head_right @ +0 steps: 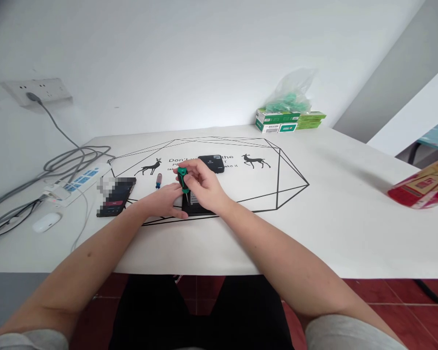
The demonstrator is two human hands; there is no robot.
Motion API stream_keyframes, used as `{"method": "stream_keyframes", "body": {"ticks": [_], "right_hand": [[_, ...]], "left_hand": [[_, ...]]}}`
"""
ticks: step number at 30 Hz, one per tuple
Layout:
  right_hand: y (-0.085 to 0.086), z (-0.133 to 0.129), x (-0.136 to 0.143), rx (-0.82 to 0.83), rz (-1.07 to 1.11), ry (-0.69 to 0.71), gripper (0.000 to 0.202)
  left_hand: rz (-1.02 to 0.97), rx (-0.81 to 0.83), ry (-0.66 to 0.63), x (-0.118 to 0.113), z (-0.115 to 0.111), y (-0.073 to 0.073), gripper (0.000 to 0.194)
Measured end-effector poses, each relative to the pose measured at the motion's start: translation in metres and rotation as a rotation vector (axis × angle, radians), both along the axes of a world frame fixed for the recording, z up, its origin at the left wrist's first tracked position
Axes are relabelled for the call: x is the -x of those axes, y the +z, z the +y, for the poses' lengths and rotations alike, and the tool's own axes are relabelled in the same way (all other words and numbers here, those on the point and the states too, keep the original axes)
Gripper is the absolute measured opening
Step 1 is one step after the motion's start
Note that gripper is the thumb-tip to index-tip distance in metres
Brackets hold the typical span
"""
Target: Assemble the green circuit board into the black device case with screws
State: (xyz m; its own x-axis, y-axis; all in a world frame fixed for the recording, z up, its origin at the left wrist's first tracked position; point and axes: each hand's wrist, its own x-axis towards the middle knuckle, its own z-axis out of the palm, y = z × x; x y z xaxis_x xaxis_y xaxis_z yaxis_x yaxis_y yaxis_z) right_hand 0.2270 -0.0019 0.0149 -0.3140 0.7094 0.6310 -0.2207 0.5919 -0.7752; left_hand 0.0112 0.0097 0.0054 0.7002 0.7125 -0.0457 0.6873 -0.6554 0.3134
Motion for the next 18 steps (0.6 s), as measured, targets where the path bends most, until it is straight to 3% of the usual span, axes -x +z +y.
{"method": "stream_keyframes", "body": {"ticks": [5, 11, 18], "right_hand": [[-0.0032, 0.0048, 0.0018, -0.113, -0.046, -0.160, 0.030], [-0.0054, 0.0076, 0.0016, -0.111, -0.046, -0.190, 0.037], [-0.0007, 0.0049, -0.0025, -0.034, -0.008, -0.051, 0.028]], "left_hand": [[-0.013, 0.005, 0.009, -0.0002, 0.0006, -0.0015, 0.095], [-0.020, 0.013, -0.006, -0.0002, 0.0024, -0.0021, 0.098], [0.035, 0.021, 0.019, -0.0013, 0.0003, 0.0014, 0.090]]}}
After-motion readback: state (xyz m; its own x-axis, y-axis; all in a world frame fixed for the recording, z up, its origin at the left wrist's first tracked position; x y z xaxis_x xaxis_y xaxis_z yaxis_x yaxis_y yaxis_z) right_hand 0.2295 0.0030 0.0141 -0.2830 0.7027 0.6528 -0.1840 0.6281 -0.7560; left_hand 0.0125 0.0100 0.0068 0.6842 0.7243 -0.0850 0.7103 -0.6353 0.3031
